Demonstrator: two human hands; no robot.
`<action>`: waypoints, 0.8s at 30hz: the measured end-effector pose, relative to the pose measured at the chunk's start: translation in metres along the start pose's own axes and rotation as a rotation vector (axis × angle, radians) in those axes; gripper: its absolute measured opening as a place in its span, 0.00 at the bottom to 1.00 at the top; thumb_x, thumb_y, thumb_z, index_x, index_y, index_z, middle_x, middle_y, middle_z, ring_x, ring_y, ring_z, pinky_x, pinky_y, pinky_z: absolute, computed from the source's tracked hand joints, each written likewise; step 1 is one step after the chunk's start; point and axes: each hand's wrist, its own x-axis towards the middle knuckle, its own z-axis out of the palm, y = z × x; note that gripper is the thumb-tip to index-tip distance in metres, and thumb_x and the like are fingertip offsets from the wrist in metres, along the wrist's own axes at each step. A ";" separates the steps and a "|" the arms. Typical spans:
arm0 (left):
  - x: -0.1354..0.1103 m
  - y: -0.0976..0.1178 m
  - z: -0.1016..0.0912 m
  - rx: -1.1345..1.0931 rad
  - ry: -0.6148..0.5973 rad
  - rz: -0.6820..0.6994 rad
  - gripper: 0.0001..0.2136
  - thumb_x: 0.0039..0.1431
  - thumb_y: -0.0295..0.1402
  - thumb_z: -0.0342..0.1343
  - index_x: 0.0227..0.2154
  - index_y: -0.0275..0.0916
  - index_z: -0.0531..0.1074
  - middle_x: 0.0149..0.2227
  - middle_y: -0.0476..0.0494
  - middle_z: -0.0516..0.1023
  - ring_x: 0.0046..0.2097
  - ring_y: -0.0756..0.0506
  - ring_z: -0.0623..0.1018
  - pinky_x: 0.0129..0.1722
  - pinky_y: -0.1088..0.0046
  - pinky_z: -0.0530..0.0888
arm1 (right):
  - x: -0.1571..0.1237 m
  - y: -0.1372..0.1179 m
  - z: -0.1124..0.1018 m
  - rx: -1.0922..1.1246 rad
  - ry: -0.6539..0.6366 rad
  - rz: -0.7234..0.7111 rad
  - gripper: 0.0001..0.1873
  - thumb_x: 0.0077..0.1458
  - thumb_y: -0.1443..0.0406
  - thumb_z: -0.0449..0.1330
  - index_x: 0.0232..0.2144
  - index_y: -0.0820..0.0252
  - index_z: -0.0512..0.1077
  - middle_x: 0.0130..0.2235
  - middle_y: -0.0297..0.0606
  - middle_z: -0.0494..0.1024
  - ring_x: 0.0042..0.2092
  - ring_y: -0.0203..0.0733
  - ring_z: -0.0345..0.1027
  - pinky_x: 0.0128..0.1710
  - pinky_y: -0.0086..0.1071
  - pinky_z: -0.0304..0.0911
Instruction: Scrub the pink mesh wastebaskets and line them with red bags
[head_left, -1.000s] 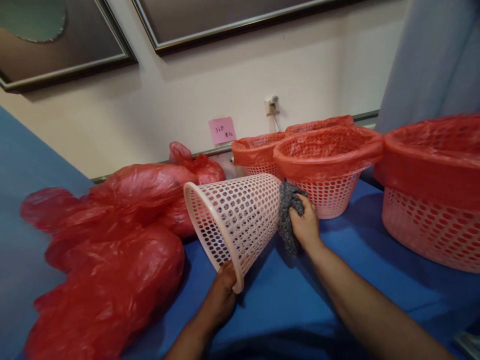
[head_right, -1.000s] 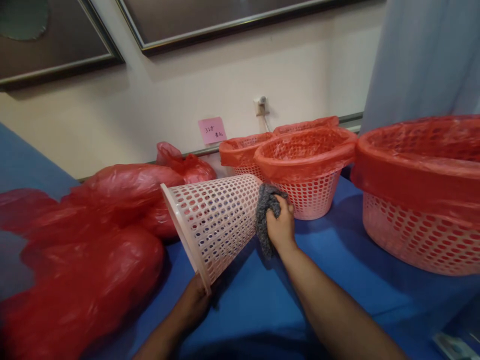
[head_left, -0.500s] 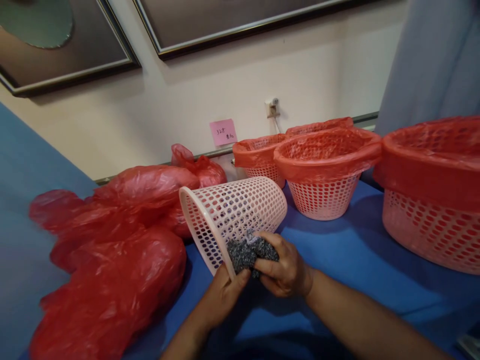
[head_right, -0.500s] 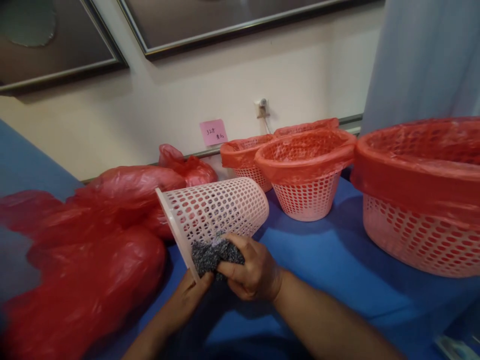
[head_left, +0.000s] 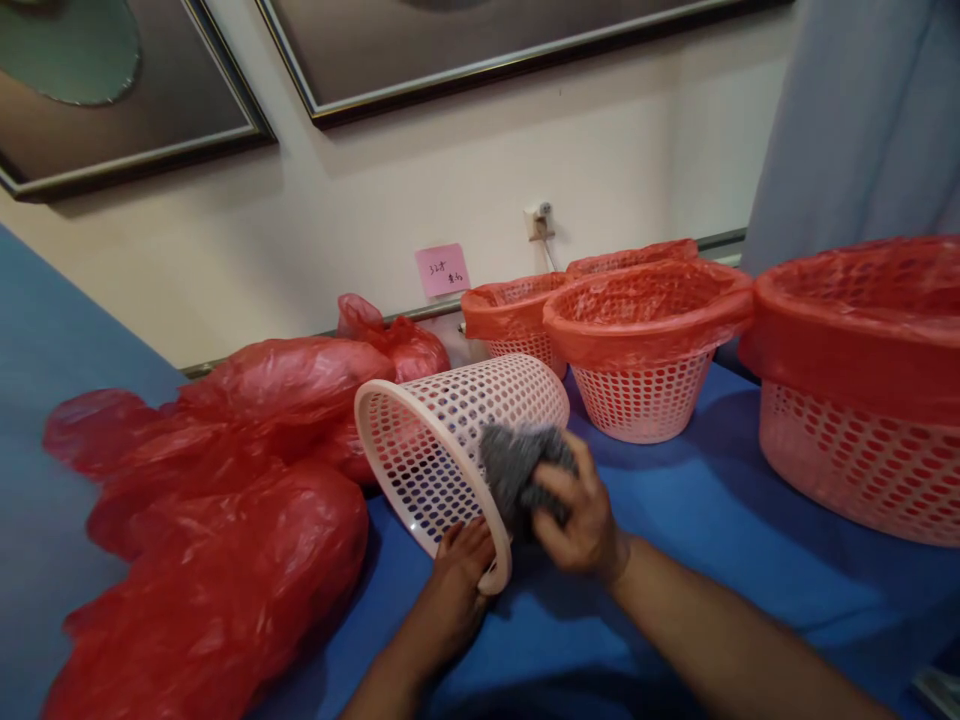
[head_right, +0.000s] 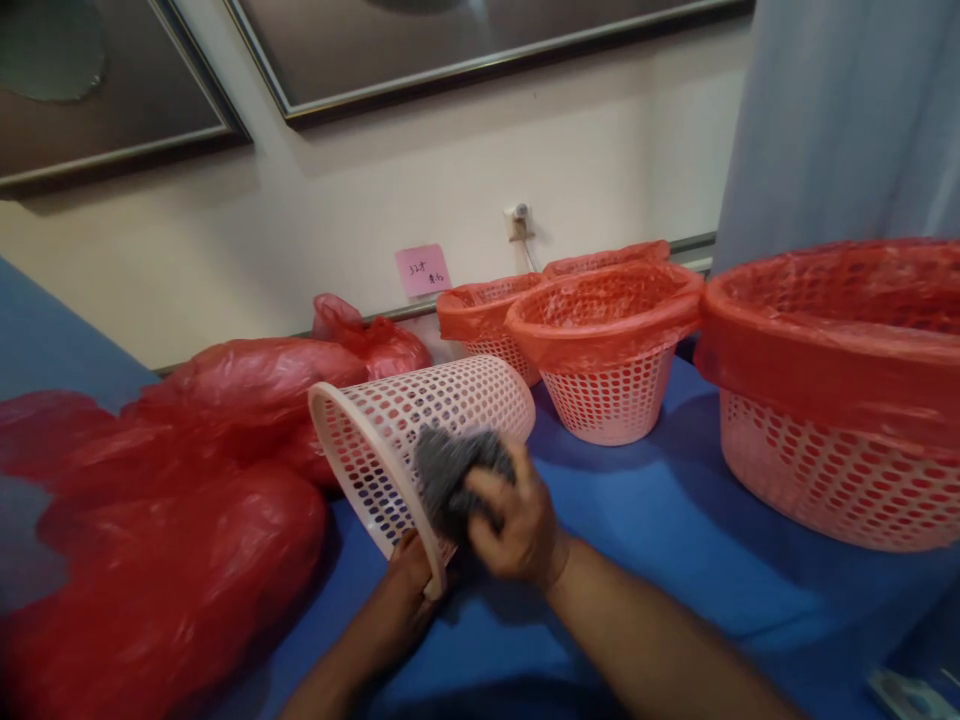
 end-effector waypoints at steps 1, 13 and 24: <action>0.002 0.000 -0.001 -0.009 -0.002 -0.007 0.18 0.63 0.32 0.53 0.55 0.44 0.74 0.58 0.38 0.75 0.63 0.36 0.68 0.66 0.47 0.59 | -0.002 -0.011 0.000 0.039 -0.045 -0.115 0.30 0.51 0.70 0.56 0.57 0.51 0.66 0.65 0.46 0.56 0.63 0.53 0.60 0.56 0.48 0.68; -0.001 0.042 -0.037 -0.535 0.101 -0.059 0.27 0.63 0.51 0.53 0.58 0.41 0.70 0.55 0.39 0.77 0.58 0.36 0.73 0.64 0.53 0.66 | -0.007 -0.013 0.005 -0.009 -0.110 -0.157 0.25 0.49 0.70 0.56 0.51 0.52 0.70 0.63 0.45 0.59 0.59 0.50 0.65 0.53 0.44 0.70; -0.002 -0.004 0.000 -0.181 0.082 0.038 0.26 0.68 0.41 0.48 0.67 0.41 0.59 0.66 0.37 0.65 0.67 0.36 0.62 0.69 0.49 0.56 | 0.002 0.034 0.003 -0.121 0.092 0.330 0.22 0.54 0.67 0.58 0.52 0.56 0.70 0.57 0.48 0.68 0.58 0.52 0.66 0.58 0.51 0.65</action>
